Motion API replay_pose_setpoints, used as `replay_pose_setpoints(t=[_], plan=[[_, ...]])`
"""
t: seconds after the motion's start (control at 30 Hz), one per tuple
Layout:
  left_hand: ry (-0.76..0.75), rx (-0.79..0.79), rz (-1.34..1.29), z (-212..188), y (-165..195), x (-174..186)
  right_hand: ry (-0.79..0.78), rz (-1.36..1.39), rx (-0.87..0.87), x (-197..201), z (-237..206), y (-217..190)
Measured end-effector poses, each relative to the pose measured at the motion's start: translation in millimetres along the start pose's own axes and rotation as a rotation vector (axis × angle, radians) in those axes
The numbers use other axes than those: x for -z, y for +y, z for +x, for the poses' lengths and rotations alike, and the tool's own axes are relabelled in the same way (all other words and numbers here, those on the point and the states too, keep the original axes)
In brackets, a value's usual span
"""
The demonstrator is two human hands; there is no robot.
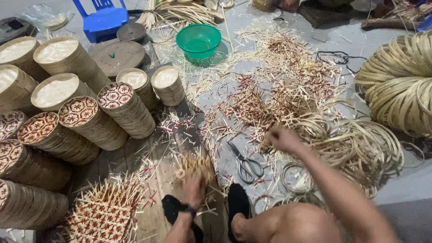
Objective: The person weaves a small circular basket using natural fibers, then uses scissors to trim the excess strands around the rim. They place the finished basket onto a stack of similar items and repeat the process with another basket.
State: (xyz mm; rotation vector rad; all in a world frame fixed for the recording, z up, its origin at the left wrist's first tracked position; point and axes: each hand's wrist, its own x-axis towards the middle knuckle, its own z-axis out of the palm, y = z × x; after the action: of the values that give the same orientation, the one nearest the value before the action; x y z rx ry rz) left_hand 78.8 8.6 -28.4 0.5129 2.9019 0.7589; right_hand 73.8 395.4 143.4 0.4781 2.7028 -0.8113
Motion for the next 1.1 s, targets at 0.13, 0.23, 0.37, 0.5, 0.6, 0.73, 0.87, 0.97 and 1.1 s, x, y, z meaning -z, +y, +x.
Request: replay_pose_setpoints(t=[0.13, 0.23, 0.37, 0.5, 0.6, 0.73, 0.87, 0.97, 1.1], plan=[[0.048, -0.353, 0.065, -39, -27, -24, -0.218, -0.048, 0.038, -117, 22, 48], [-0.113, -0.263, -0.253, -42, -39, -22, -0.165, 0.082, -0.066, -172, 25, 61], [0.131, -0.027, -0.196, -25, -39, -25, 0.113, -0.042, -0.047, -196, 33, 60], [0.284, -0.076, -0.258, -7, -38, -44, 0.105, -0.168, -0.063, -196, 44, 54], [0.2, 0.015, -0.346, -8, -48, -55, 0.103, -0.115, -0.139, -196, 54, 52], [0.1, -0.019, -0.32, -5, -66, -61, -0.041, -0.087, -0.139, -210, 62, 51], [-0.017, -0.075, -0.4, 1, -79, -54, -0.005, 0.062, -0.173, -231, 67, 56], [-0.081, -0.049, -0.417, -1, -83, -41, -0.03, 0.06, -0.205, -241, 76, 62], [-0.114, -0.062, -0.344, 3, -78, -35, -0.168, 0.14, -0.266, -243, 82, 66]])
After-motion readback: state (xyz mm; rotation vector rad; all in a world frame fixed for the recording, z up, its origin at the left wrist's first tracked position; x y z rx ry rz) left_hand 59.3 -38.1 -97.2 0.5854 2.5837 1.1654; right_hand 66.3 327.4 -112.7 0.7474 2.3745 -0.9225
